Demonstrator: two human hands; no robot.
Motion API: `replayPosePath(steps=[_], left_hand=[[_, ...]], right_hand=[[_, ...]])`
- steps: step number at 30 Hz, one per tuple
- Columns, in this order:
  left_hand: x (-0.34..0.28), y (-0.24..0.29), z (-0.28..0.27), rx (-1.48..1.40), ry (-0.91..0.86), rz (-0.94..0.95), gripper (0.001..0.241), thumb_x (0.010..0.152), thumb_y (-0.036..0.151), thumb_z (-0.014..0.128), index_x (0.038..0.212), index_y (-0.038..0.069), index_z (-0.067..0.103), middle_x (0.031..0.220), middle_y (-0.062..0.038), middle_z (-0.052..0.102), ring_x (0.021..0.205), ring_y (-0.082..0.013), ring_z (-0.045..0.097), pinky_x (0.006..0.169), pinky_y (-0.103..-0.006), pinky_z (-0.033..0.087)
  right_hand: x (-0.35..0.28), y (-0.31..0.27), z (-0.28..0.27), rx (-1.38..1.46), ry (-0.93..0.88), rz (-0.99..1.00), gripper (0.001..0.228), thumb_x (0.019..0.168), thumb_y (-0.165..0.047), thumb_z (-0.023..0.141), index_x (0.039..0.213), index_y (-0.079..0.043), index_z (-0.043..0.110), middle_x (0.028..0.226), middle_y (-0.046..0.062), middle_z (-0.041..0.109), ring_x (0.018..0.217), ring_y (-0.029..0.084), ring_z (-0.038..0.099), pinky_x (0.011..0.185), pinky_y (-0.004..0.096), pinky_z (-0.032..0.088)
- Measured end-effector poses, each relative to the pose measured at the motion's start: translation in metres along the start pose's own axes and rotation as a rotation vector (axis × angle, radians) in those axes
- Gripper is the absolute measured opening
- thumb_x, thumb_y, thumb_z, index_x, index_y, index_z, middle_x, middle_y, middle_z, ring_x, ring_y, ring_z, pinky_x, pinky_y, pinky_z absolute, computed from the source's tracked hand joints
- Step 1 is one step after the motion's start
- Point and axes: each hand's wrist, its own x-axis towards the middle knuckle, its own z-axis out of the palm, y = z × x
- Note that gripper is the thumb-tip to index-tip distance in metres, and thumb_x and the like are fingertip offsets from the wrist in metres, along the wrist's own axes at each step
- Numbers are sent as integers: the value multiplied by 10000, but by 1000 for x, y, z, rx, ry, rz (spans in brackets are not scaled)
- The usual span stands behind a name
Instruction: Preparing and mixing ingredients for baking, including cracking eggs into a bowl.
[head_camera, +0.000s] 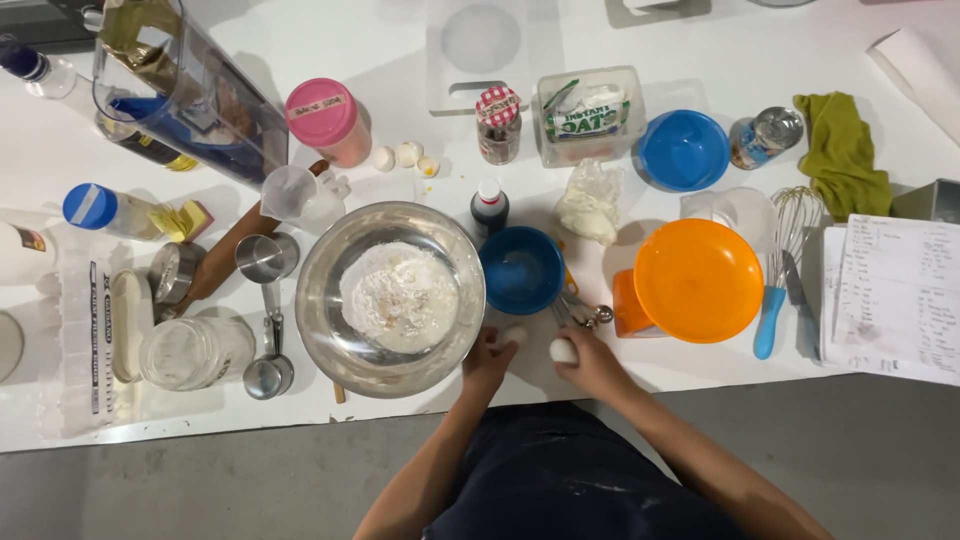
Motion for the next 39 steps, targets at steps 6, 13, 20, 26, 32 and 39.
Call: replayPosePath(steps=[6,13,20,26,32,39], left_hand=[[2,-19,-5,120,-56,170,700,742,302,877,1288,-1,560,1139,-157,632,962,-250,657,749,-382,585],[-1,-55,28,0,-60,94,777,730,304,844,1363,25,492,1169,-132,593,1042,-229,614,719,-367,603],[-7,-28,17,192,-131,245,791,748,336,874,1363,15,493,1143,-143,616,1058,-292,609,920,-451,501],[-29,-19,-16,226,-247,8,865,798,369,823,1472,23,405,1210,-162,601,1086,-296,605,984,-437,472],[-53,56,-42,378,-37,393,761,798,273,843,1389,-20,465,1277,-246,564,1182,-428,527,1001,-490,431],[-43,110,-11,770,-195,739,662,770,251,808,1355,93,542,1278,-115,566,1144,-332,525,901,-483,441]], right_hand=[[13,-7,41,-144,-48,-135,560,761,-128,813,1259,-56,567,1235,213,572,1158,416,585,947,467,508],[27,-25,44,-350,27,-231,756,698,-69,789,1378,-11,462,1292,247,520,1182,458,526,998,517,461],[-5,-57,11,-371,41,-91,710,768,-162,807,1374,-27,463,1289,256,513,1224,455,512,960,477,499],[-82,12,-35,-57,14,77,325,891,-151,669,1204,-67,647,1153,133,674,991,296,713,827,383,592],[-124,88,-76,-207,169,270,221,890,-118,644,1096,-53,691,1089,152,704,869,332,706,750,417,568],[-104,169,-177,-426,804,246,242,995,-114,619,1191,14,677,1116,239,682,996,394,665,875,471,538]])
